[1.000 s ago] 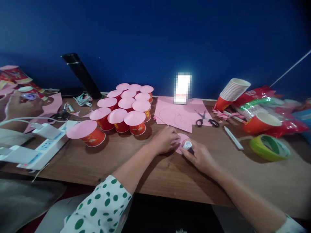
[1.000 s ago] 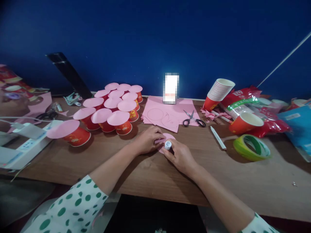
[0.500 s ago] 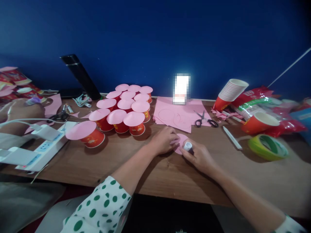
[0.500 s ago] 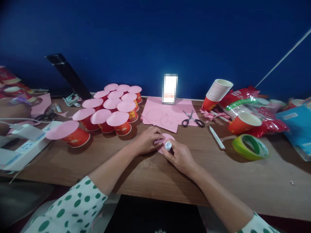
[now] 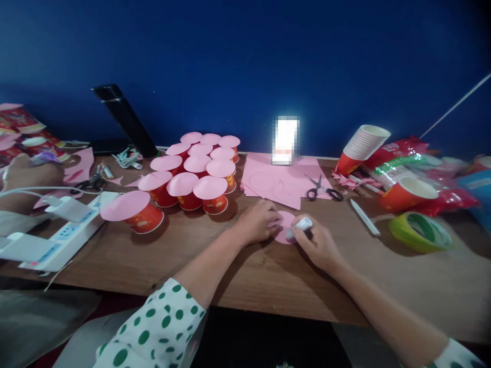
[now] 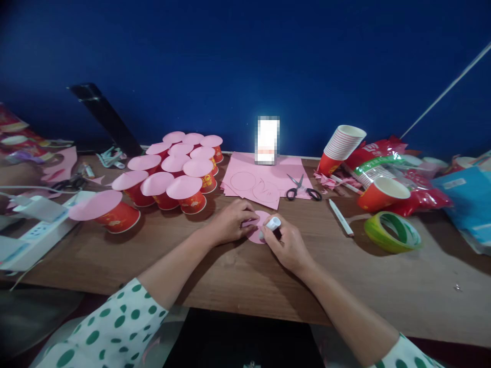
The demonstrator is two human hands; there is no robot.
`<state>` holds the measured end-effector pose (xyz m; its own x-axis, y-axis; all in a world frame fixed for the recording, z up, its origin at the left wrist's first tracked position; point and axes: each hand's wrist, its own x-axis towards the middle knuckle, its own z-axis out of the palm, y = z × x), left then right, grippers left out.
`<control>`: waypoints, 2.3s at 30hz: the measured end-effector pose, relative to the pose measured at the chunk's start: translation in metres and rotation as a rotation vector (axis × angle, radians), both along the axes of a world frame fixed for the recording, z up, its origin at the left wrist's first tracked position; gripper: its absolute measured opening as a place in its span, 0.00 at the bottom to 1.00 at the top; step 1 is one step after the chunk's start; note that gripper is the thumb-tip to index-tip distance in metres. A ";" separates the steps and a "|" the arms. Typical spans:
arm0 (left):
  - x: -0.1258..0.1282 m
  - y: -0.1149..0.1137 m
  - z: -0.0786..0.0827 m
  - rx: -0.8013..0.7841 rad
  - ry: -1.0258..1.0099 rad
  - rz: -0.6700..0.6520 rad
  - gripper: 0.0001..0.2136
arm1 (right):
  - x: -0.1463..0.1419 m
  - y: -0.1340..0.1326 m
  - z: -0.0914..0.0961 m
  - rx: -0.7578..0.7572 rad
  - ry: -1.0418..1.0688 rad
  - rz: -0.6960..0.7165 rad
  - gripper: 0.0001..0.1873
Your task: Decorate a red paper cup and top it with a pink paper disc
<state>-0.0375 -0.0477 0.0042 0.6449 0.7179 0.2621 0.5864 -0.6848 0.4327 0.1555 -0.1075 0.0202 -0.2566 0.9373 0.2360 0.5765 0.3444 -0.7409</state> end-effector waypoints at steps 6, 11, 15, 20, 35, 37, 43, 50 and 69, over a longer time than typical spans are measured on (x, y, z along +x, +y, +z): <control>0.000 -0.001 0.000 0.010 -0.009 0.001 0.11 | -0.004 0.000 -0.002 0.045 -0.131 0.058 0.07; -0.001 -0.001 0.001 0.008 -0.009 -0.008 0.11 | -0.003 0.001 -0.004 0.042 -0.199 0.084 0.10; -0.001 -0.001 0.001 0.008 -0.009 -0.010 0.11 | -0.003 0.001 -0.005 0.051 -0.236 0.070 0.14; -0.001 -0.001 0.000 0.018 -0.011 -0.007 0.11 | -0.002 0.002 -0.006 0.048 -0.250 0.061 0.16; 0.000 -0.002 0.003 0.017 -0.001 0.008 0.11 | 0.005 0.007 -0.008 -0.219 0.161 0.006 0.17; 0.001 -0.002 0.002 0.013 0.000 0.010 0.11 | 0.008 0.009 -0.010 -0.227 0.255 -0.018 0.17; 0.000 -0.001 0.000 0.022 0.000 0.007 0.11 | 0.005 0.007 -0.007 -0.062 0.059 0.042 0.12; -0.001 -0.001 0.002 0.012 0.011 -0.007 0.12 | -0.002 0.001 -0.004 0.066 -0.153 0.125 0.10; 0.000 0.000 -0.001 0.022 -0.018 -0.004 0.11 | 0.002 0.002 -0.002 -0.027 0.019 -0.002 0.11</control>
<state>-0.0375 -0.0474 0.0036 0.6430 0.7091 0.2892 0.5757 -0.6967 0.4280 0.1580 -0.1052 0.0178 -0.2505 0.9439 0.2152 0.5629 0.3229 -0.7609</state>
